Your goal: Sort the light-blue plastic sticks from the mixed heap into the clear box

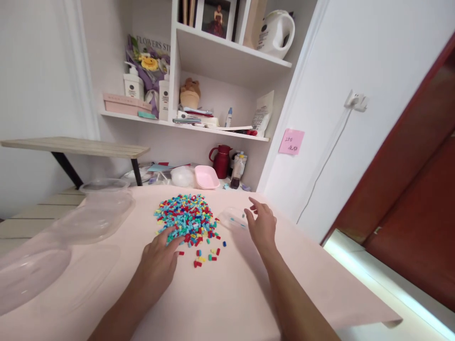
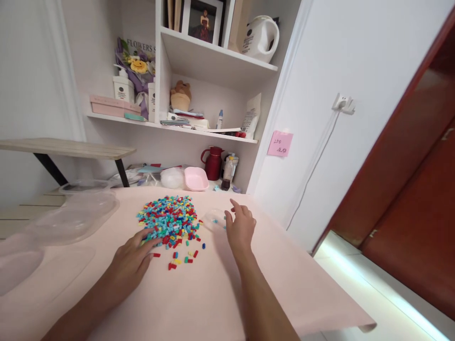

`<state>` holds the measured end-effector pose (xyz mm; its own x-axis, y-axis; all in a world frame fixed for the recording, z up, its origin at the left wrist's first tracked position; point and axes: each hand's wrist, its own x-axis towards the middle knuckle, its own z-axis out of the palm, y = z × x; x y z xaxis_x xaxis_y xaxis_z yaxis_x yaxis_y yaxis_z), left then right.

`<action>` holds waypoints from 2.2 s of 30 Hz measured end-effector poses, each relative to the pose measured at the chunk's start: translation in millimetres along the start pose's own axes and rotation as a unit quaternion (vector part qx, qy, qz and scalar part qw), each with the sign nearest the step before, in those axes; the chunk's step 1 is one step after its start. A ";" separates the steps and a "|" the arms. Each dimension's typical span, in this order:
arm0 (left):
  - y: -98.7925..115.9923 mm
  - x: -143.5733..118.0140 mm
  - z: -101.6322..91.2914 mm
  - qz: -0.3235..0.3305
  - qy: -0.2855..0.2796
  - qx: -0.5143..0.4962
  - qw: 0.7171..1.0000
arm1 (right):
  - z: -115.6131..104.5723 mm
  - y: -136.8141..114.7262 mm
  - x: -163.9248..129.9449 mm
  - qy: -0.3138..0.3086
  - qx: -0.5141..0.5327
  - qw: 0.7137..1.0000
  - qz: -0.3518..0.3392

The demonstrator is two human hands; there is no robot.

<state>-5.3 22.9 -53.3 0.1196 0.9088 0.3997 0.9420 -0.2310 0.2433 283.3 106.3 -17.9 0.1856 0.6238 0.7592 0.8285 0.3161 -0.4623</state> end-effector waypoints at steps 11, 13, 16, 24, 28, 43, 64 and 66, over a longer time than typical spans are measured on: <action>-3.4 3.7 -22.2 -0.069 0.124 -0.140 0.980 | 12.6 -53.8 -33.1 -0.193 0.181 0.950 -0.165; -4.1 3.0 -26.9 -0.098 0.137 -0.151 0.974 | 15.1 -59.4 -39.1 -0.209 0.187 0.941 -0.187; -2.7 1.1 -31.9 -0.147 0.106 -0.125 0.975 | 18.5 -64.3 -45.4 -0.226 0.182 0.932 -0.217; 3.1 1.1 -34.0 -0.183 -0.030 0.022 0.982 | 33.2 -76.9 -59.6 -0.315 0.110 0.899 -0.285; 4.5 0.3 -27.9 -0.162 -0.087 0.018 0.983 | 39.1 -76.5 -60.4 -0.335 0.083 0.890 -0.296; 13.1 0.2 -11.9 0.032 -0.139 -0.019 0.990 | 32.3 -60.9 -42.9 -0.368 0.054 0.897 -0.240; 11.9 0.7 -6.5 0.053 -0.095 -0.061 0.992 | 29.3 -59.5 -44.5 -0.371 0.085 0.896 -0.227; 12.6 1.2 -7.6 0.055 -0.096 -0.066 0.992 | 29.0 -61.4 -45.9 -0.360 0.082 0.899 -0.234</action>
<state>4.3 18.5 -43.0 0.2879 0.9223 0.2579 0.8725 -0.3636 0.3265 208.6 79.0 -37.6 -0.6022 0.6776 0.4221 0.6269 0.7288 -0.2756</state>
